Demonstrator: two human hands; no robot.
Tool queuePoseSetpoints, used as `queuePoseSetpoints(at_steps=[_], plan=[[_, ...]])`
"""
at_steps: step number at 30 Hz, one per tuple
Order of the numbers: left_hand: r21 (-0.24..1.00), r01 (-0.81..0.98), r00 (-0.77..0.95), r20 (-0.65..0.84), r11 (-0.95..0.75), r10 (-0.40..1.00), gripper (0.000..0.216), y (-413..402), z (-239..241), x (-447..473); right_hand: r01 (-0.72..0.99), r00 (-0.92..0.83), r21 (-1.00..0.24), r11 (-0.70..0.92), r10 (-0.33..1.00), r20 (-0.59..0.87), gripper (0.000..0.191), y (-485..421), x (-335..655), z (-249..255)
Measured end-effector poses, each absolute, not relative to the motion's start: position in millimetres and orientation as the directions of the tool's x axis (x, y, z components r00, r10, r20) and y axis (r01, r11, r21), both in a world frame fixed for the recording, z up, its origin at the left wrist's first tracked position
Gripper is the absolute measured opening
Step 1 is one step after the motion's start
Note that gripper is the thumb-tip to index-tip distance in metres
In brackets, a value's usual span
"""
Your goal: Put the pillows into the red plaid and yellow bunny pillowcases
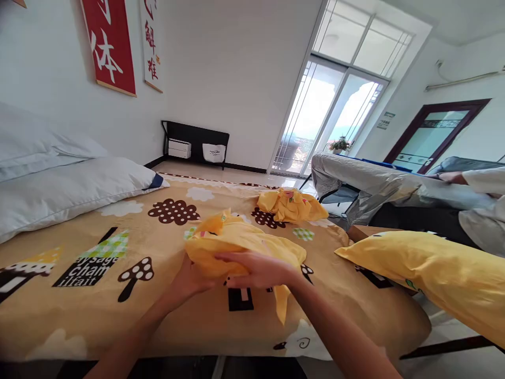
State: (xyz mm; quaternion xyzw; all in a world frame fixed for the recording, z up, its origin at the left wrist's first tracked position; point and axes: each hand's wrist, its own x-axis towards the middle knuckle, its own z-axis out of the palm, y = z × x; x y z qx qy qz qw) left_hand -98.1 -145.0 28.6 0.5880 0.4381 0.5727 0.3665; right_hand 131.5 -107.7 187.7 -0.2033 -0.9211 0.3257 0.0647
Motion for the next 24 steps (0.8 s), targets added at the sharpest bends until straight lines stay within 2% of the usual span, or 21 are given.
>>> queuePoseSetpoints(at_steps=[2,4,7,10,12,14,16,18,19,21,24], plan=[[0.878,0.261,0.1,0.389,-0.401,0.916,0.047,-144.6,36.2,-99.2,0.469,-0.877,-0.514,0.718,0.446,-0.177,0.062,-118.2,140.0,155.0],[0.809,0.406,0.322,0.308,-0.424,0.895,0.011,-148.8,42.9,-110.9,0.557,-0.823,-0.487,0.672,0.527,-0.213,0.055,-118.5,162.7,134.4],[0.747,0.474,0.56,0.152,-0.466,0.814,0.016,-162.5,53.3,-136.6,0.621,-0.712,-0.556,0.552,0.694,-0.107,0.04,-112.7,208.6,118.5],[0.748,0.429,0.611,0.172,-0.506,0.773,0.013,-167.2,62.3,-155.7,0.681,-0.522,-0.579,0.449,0.852,0.047,0.031,-121.5,239.4,98.0],[0.75,0.403,0.589,0.226,-0.524,0.776,0.012,-154.4,64.3,-161.4,0.692,-0.443,-0.563,0.452,0.881,0.163,0.027,-139.1,242.2,74.5],[0.74,0.443,0.445,0.308,-0.506,0.841,0.025,-128.0,61.8,-163.5,0.692,-0.422,-0.512,0.509,0.86,0.286,0.026,-160.0,234.1,44.7],[0.754,0.52,0.185,0.359,-0.401,0.915,0.046,-93.8,55.6,-164.5,0.722,-0.429,-0.413,0.555,0.828,0.361,0.041,-176.7,223.1,14.3],[0.8,0.546,-0.054,0.333,-0.251,0.942,0.064,-60.6,47.6,-165.7,0.758,-0.435,-0.339,0.557,0.819,0.375,0.064,-184.6,216.4,-10.2],[0.82,0.538,-0.114,0.299,-0.194,0.947,0.068,-46.8,43.6,-166.5,0.768,-0.434,-0.326,0.552,0.822,0.369,0.068,-185.2,215.7,-18.5],[0.844,0.516,-0.136,0.248,-0.145,0.959,0.066,-26.8,36.1,-167.3,0.758,-0.445,-0.343,0.554,0.825,0.348,0.061,-181.3,219.4,-25.2],[0.86,0.481,-0.036,0.215,-0.171,0.976,0.052,-15.0,25.5,-165.1,0.741,-0.434,-0.389,0.548,0.832,0.345,0.04,-168.9,229.9,-12.3]])
